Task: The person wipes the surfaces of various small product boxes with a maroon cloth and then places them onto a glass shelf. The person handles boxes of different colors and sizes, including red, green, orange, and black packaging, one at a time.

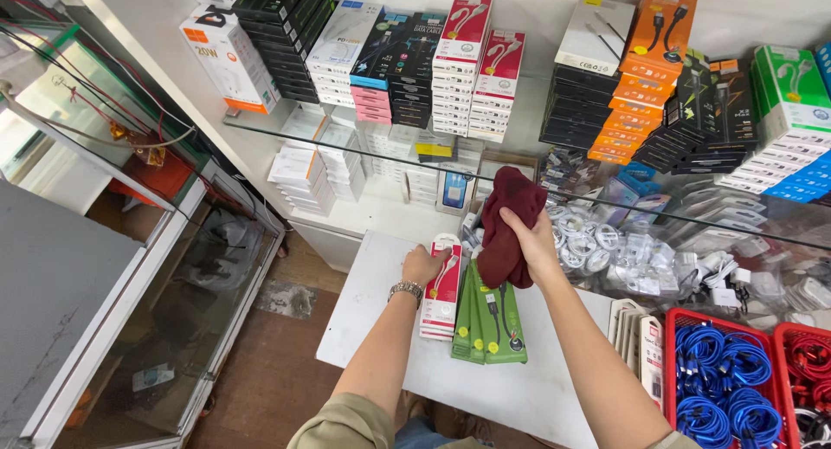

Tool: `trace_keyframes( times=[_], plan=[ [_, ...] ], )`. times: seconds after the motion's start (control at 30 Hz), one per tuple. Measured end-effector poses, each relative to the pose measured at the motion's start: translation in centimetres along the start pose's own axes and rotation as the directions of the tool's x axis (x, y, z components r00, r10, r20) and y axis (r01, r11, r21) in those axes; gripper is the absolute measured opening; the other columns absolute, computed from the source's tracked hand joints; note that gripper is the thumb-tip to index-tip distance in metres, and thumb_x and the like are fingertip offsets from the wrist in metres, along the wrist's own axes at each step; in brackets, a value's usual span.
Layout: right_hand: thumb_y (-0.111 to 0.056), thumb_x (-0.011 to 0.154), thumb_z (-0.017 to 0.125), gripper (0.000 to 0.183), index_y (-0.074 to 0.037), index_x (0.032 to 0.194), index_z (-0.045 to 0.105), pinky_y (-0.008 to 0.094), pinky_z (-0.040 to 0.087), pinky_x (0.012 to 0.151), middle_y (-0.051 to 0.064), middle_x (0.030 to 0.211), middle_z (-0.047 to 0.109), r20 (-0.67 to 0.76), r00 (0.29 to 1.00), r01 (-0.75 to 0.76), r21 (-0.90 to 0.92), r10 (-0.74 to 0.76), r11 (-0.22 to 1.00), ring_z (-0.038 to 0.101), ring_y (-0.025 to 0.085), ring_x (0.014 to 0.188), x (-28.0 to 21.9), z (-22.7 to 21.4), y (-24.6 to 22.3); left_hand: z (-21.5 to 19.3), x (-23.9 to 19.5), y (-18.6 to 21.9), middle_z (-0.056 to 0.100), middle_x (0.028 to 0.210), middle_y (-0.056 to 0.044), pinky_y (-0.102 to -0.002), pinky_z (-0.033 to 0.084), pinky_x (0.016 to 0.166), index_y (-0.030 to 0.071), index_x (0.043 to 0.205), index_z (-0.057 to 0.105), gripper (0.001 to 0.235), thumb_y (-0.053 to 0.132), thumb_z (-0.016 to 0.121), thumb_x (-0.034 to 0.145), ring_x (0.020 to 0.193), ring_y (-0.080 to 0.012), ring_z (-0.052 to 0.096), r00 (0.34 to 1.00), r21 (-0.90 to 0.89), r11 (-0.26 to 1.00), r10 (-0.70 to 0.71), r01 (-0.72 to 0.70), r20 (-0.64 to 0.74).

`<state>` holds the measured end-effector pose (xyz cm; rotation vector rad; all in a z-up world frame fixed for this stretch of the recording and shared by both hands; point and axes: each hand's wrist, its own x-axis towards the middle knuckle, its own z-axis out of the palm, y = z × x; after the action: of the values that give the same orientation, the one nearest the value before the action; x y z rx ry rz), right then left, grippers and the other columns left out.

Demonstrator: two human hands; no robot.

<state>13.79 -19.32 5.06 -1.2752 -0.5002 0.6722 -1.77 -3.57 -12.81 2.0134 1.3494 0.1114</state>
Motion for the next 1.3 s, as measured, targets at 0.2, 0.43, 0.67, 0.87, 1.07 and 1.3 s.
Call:
trace_keyframes(
  times=[0.2,0.43,0.67,0.87,1.07,1.3],
  plan=[
    [-0.021,0.087,0.078,0.059,-0.005,0.138,0.052,0.032,0.054,0.094,0.007,0.129,0.067,0.000,1.000,-0.023,0.015,0.023,1.000,0.066,0.017,0.113,-1.7,-1.3,1.0,2.4,-1.8,-4.5,0.078,0.106,-0.019,-0.038,0.058,0.088,0.002,0.118,0.069,0.062,0.044,0.083,0.073,0.098,-0.0307,0.077,0.999,-0.326,0.944,-0.044,0.052,0.030],
    [-0.026,0.092,0.072,0.053,-0.006,0.137,0.055,0.038,0.056,0.081,0.009,0.120,0.067,-0.015,0.989,-0.145,0.137,0.149,0.980,0.066,0.021,0.099,-2.9,0.5,0.4,-4.4,-4.7,0.9,0.074,0.113,-0.021,-0.035,0.059,0.086,-0.004,0.121,0.055,0.042,0.012,0.075,0.087,0.101,-0.0270,0.074,0.980,-0.607,0.770,0.129,-0.196,-0.152],
    [-0.014,0.086,0.078,0.060,-0.011,0.139,0.052,0.032,0.055,0.092,0.004,0.125,0.066,0.044,0.999,0.005,0.131,-0.011,0.991,0.065,0.016,0.111,-2.6,5.9,0.4,-9.6,-14.2,9.0,0.073,0.125,-0.023,-0.036,0.055,0.098,0.004,0.144,0.057,0.056,-0.004,0.062,0.089,0.118,-0.0334,0.071,0.764,-0.416,0.648,0.467,-0.638,-0.446],
    [-0.015,0.084,0.078,0.057,-0.005,0.135,0.055,0.037,0.057,0.090,0.009,0.119,0.068,-0.006,0.999,-0.046,0.276,0.050,0.960,0.068,0.022,0.104,-1.2,4.6,-1.5,-13.8,-17.9,10.2,0.075,0.116,-0.020,-0.038,0.059,0.081,0.008,0.143,0.055,0.049,0.004,0.062,0.094,0.096,-0.0309,0.076,0.925,-0.734,0.585,0.342,-0.345,-0.163],
    [-0.014,0.086,0.078,0.057,-0.012,0.137,0.052,0.032,0.052,0.095,0.001,0.124,0.067,0.051,0.998,0.027,0.146,-0.035,0.989,0.065,0.015,0.112,-2.2,6.1,-2.7,-13.6,-17.6,11.0,0.075,0.121,-0.017,-0.033,0.055,0.096,0.005,0.144,0.057,0.051,-0.001,0.061,0.094,0.111,-0.0186,0.073,0.764,-0.488,0.589,0.468,-0.644,-0.445],
    [-0.026,0.093,0.071,0.060,-0.005,0.146,0.050,0.039,0.049,0.099,0.013,0.134,0.063,0.080,0.997,-0.012,0.115,0.003,0.993,0.061,0.026,0.118,-2.9,7.0,-5.2,-11.8,-14.6,10.8,0.065,0.139,-0.014,-0.029,0.048,0.105,0.000,0.149,0.050,0.051,0.023,0.057,0.103,0.125,-0.0184,0.062,0.874,-0.787,0.400,0.338,-0.469,-0.349]
  ],
)
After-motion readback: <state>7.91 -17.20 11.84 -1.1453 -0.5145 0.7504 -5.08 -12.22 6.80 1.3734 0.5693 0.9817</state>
